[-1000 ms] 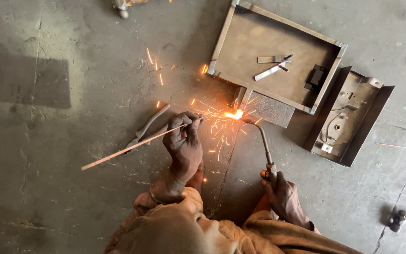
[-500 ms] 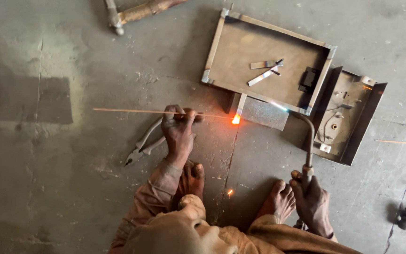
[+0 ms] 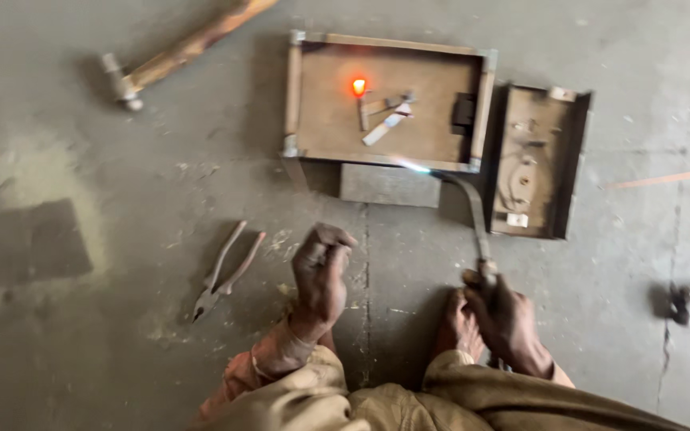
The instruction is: The person uses a welding torch and filler rod to weld metal components on a rectangular metal box. They weld a vertical metal strip to the box and then weld small metal pieces inside the box, creating sparks and molten metal.
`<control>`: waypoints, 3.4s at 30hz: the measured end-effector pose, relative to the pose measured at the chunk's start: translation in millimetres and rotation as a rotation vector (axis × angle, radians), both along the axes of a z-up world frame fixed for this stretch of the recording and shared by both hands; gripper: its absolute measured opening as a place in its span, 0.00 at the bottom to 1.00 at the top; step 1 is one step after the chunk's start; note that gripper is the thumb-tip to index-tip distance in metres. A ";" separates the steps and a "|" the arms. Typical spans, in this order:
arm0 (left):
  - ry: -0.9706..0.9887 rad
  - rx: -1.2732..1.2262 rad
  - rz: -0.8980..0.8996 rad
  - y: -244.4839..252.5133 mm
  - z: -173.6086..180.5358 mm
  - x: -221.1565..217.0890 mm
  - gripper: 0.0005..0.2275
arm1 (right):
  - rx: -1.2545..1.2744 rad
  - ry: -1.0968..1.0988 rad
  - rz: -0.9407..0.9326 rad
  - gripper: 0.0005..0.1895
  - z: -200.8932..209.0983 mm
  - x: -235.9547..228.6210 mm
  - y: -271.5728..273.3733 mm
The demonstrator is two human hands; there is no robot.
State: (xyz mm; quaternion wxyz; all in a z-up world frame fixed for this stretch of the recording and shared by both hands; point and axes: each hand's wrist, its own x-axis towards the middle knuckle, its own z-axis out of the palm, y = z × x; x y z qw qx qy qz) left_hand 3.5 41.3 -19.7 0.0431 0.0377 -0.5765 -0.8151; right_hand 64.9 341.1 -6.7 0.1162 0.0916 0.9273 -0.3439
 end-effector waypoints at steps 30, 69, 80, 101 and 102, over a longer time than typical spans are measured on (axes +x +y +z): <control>-0.236 -0.057 -0.503 61.0 5.6 1.8 0.07 | 0.376 0.292 0.478 0.05 -36.0 -257.1 147.0; -0.123 -0.209 -0.550 100.9 35.6 -19.8 0.06 | 0.109 0.383 -0.505 0.14 -30.3 -79.3 105.0; -0.096 -0.398 -0.599 117.4 27.5 -34.8 0.07 | -0.110 0.122 -0.052 0.07 8.8 -41.6 51.5; 0.618 -0.647 -0.390 125.3 119.9 -201.8 0.05 | -0.096 -0.215 -0.378 0.14 39.0 -27.3 137.5; 0.627 -0.751 -0.374 127.7 116.6 -207.0 0.05 | -0.113 -0.234 -0.366 0.15 37.0 -32.7 139.6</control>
